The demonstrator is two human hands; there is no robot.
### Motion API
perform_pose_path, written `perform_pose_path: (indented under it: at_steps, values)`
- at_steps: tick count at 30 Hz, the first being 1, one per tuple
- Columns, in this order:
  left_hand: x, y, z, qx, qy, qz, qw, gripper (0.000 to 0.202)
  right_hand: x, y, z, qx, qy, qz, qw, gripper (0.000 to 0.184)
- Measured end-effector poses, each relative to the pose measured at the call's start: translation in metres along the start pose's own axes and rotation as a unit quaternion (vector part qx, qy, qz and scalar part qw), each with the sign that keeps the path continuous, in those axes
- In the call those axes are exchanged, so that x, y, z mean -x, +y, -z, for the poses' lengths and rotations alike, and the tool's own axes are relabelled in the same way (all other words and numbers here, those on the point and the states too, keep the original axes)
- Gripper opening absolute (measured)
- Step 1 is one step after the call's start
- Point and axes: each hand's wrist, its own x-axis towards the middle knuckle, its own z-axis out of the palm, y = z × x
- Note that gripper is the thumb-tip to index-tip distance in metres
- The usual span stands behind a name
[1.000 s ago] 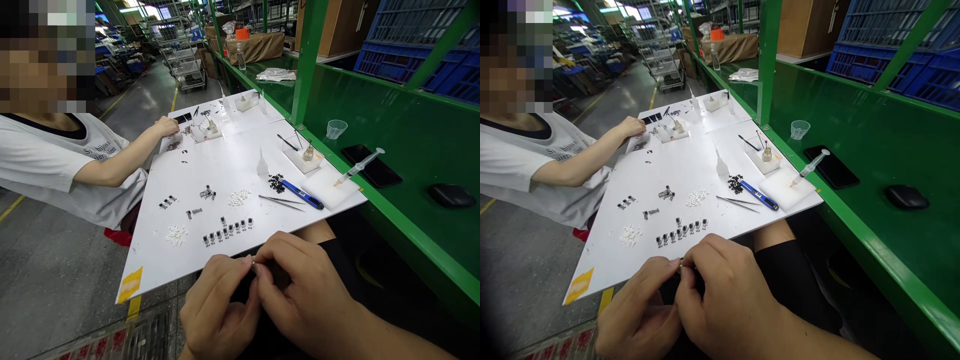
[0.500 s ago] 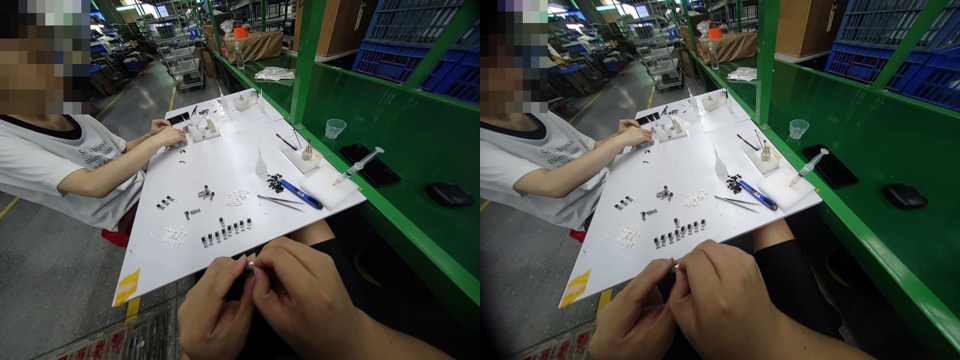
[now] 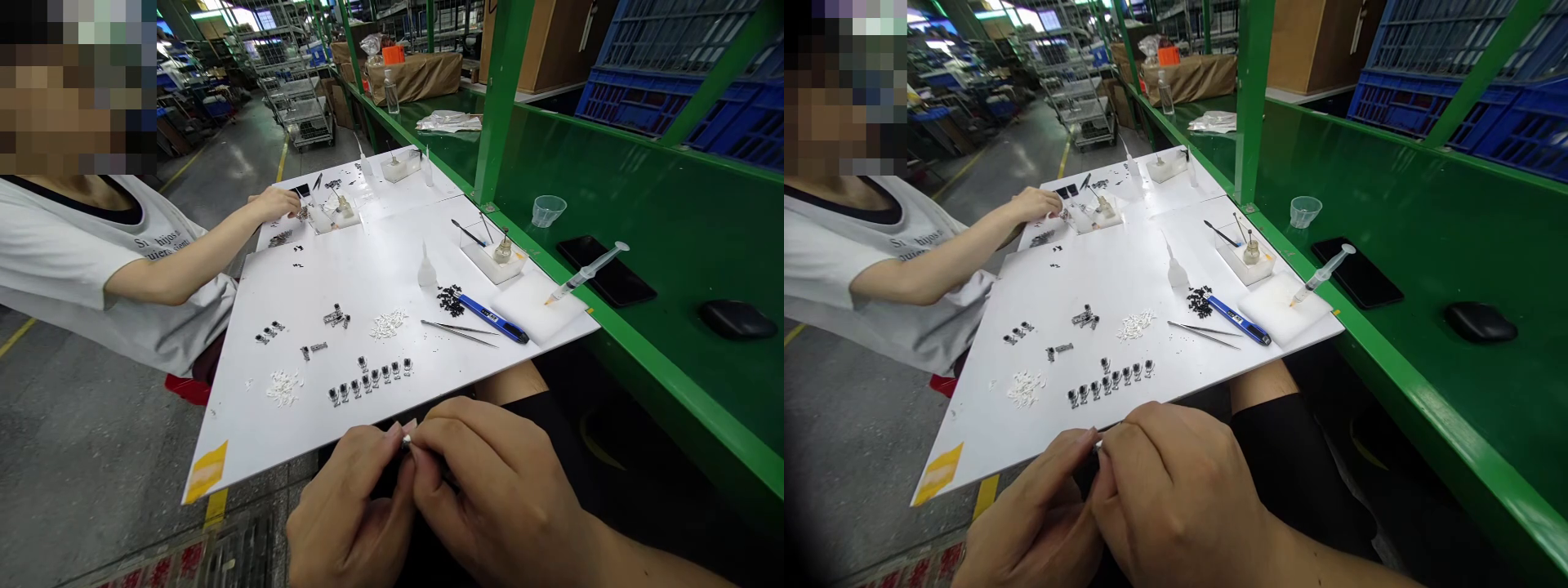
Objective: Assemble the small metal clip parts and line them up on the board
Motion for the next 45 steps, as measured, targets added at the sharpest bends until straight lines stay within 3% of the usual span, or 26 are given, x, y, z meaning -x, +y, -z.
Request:
perform_pose_path:
  at_steps: [12, 20, 33, 37, 45]
  values:
    - [-0.0006, -0.0024, 0.0015, -0.011, -0.012, -0.017, 1.0, 0.058, -0.0029, 0.0019, 0.0036, -0.056, -0.039, -0.037, 0.997, 0.02]
    - [0.0036, -0.003, 0.0006, -0.002, 0.011, -0.012, 1.0, 0.061, -0.0012, 0.0025, 0.0056, -0.104, -0.035, -0.017, 0.994, 0.02]
    - [0.0008, -0.0034, 0.0024, -0.005, -0.002, -0.034, 0.999, 0.061, 0.0002, -0.0001, 0.0078, -0.053, -0.028, -0.01, 0.998, 0.024]
    - [0.001, -0.0018, 0.0016, -0.018, 0.001, -0.032, 0.999, 0.061, 0.0026, 0.0002, 0.0063, -0.059, -0.005, -0.014, 0.998, 0.023]
    - [0.0046, -0.0009, 0.0004, -0.051, 0.006, -0.022, 0.998, 0.057, 0.0011, 0.0023, 0.0055, -0.096, -0.021, -0.029, 0.995, 0.024]
